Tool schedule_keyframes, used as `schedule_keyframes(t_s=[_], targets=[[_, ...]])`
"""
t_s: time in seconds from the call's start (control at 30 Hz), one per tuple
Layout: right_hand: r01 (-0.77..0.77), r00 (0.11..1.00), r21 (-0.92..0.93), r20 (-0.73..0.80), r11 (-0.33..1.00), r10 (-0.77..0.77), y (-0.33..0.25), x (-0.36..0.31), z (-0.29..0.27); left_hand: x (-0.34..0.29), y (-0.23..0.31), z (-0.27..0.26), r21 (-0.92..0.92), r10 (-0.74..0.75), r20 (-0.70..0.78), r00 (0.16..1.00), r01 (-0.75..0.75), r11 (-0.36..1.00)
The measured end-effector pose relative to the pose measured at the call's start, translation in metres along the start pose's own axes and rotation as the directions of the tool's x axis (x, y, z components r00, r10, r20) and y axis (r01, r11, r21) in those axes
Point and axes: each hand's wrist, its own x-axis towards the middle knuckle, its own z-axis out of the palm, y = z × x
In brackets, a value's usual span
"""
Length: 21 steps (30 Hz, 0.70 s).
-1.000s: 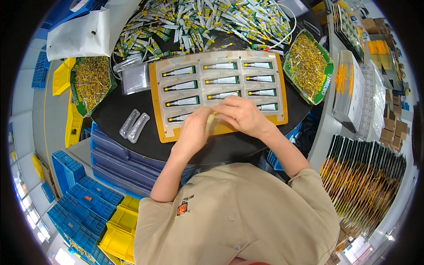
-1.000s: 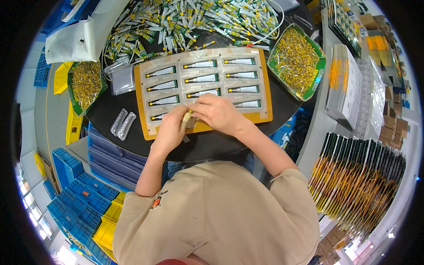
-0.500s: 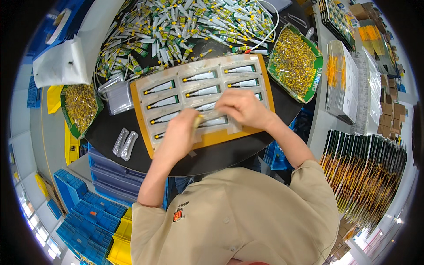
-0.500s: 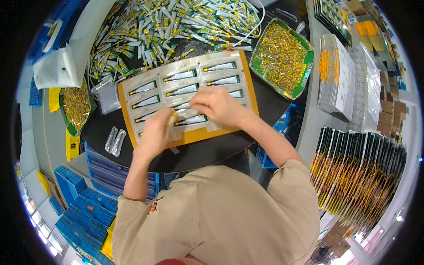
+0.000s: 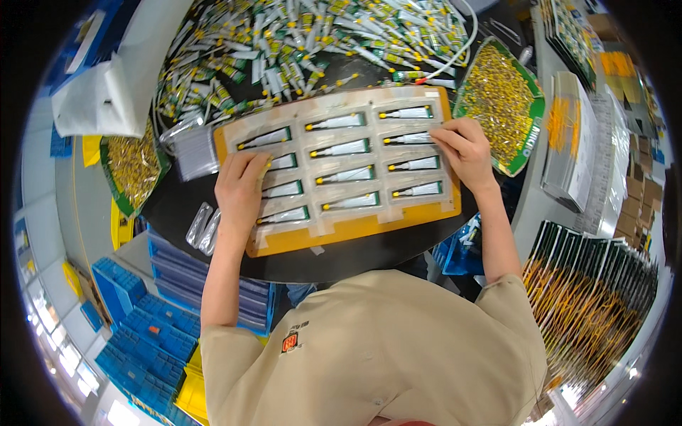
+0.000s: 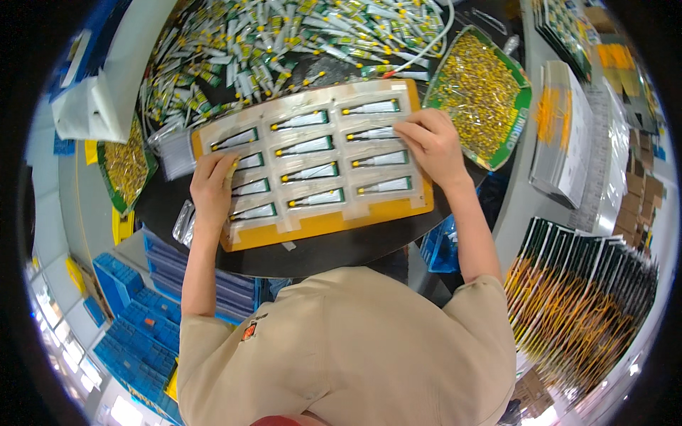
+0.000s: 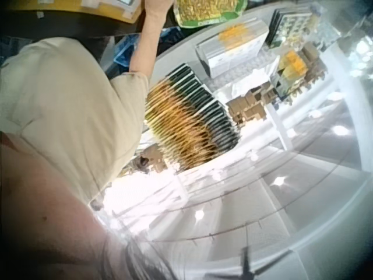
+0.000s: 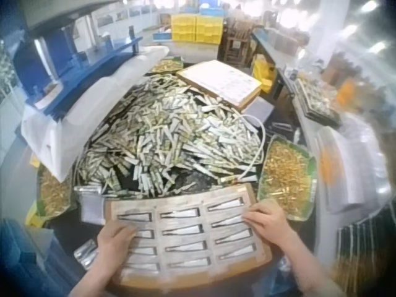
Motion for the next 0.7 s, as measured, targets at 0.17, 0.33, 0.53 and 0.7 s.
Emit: schedule_keyframes(t_s=[0.17, 0.33, 0.53, 0.7], targets=[[-0.122, 0.986, 0.183, -0.094, 0.975, 0.141, -0.03, -0.002, 0.003, -0.006, 0.0, -0.002, 0.075, 0.019, -0.027, 0.999, -0.017, 0.997], [-0.007, 0.999, 0.37, -0.035, 0.929, 0.021, -0.083, 0.022, 0.047, -0.015, 0.004, -0.011, -0.005, -0.032, -0.095, 0.995, 0.032, 0.999], [0.038, 0.998, 0.472, -0.068, 0.881, -0.007, -0.142, 0.04, 0.1, -0.041, -0.011, -0.046, -0.541, -0.587, 0.002, 0.81, 0.494, 0.68], [0.206, 0.978, 0.211, -0.069, 0.956, -0.196, -0.176, 0.047, 0.123, -0.051, -0.089, -0.088, -0.674, -0.688, -0.001, 0.726, 0.508, 0.537]])
